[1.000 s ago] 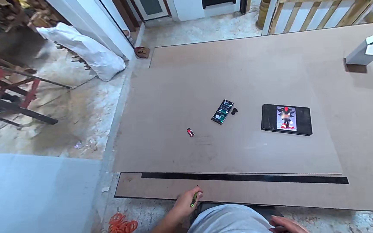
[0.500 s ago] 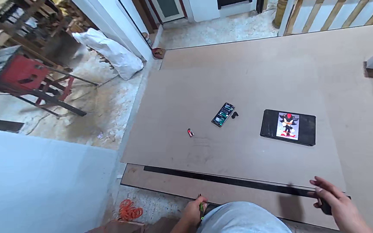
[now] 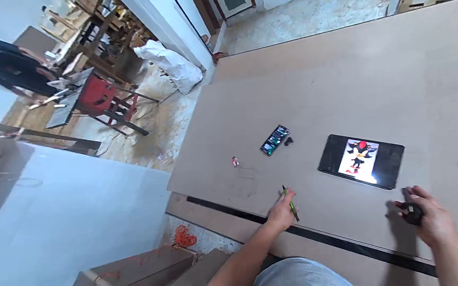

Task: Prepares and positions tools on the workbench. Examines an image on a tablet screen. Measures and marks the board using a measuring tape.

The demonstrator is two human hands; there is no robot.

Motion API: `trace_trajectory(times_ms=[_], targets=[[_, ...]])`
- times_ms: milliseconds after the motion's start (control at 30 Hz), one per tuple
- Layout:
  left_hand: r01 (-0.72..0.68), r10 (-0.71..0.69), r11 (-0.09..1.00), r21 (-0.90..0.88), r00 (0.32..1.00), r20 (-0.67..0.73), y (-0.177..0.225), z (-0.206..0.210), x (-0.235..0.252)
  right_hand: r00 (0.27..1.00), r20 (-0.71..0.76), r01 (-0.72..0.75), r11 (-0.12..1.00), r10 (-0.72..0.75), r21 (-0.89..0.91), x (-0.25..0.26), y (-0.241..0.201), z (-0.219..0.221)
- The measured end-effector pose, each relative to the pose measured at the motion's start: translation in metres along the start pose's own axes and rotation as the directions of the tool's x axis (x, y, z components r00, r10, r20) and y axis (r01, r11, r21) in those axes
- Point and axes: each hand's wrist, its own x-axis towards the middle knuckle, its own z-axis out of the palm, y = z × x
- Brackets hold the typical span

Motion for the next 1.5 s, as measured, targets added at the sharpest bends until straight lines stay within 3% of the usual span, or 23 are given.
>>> trace_trajectory(times_ms=[333, 633, 833, 1133, 1200, 1267, 1333, 1400, 1500], targets=[[-0.076, 0.078, 0.996, -0.043, 0.996, 0.05, 0.065, 0.011, 0.12, 0.995, 0.09, -0.041, 0.998, 0.038, 0.039, 0.022, -0.002, 0.003], [-0.027, 0.04, 0.987, -0.158, 0.996, 0.079, 0.076, 0.025, 0.126, 0.987, 0.126, -0.104, 0.994, 0.1, 0.03, 0.018, -0.011, 0.01], [-0.007, 0.011, 0.999, -0.054, 0.996, 0.089, 0.041, 0.014, 0.089, 0.971, 0.18, -0.154, 0.988, 0.155, -0.022, -0.02, 0.009, 0.026], [0.061, -0.061, 0.998, -0.002, 0.996, 0.072, -0.074, -0.006, -0.012, 0.957, 0.198, -0.162, 0.958, 0.211, -0.239, -0.095, 0.057, 0.097], [0.076, -0.075, 0.997, -0.018, 0.997, 0.031, -0.088, -0.013, -0.029, 0.985, 0.117, -0.066, 0.909, 0.125, -0.411, -0.115, 0.062, 0.118], [0.079, -0.08, 0.996, -0.043, 0.997, -0.02, -0.094, -0.021, -0.047, 0.992, 0.085, 0.128, 0.782, -0.096, -0.61, -0.147, 0.064, 0.142], [0.039, -0.037, 0.993, -0.109, 0.999, 0.024, -0.095, -0.027, -0.066, 0.935, 0.253, 0.356, 0.656, -0.25, -0.666, -0.183, 0.066, 0.166], [-0.04, 0.093, 0.962, -0.27, 0.978, 0.188, -0.092, -0.03, -0.082, 0.841, 0.473, 0.529, 0.582, -0.263, -0.617, -0.212, 0.066, 0.191], [-0.164, 0.372, 0.852, -0.497, 0.858, 0.355, -0.087, -0.031, -0.088, 0.68, 0.671, 0.718, 0.46, -0.297, -0.523, -0.224, 0.06, 0.214]])
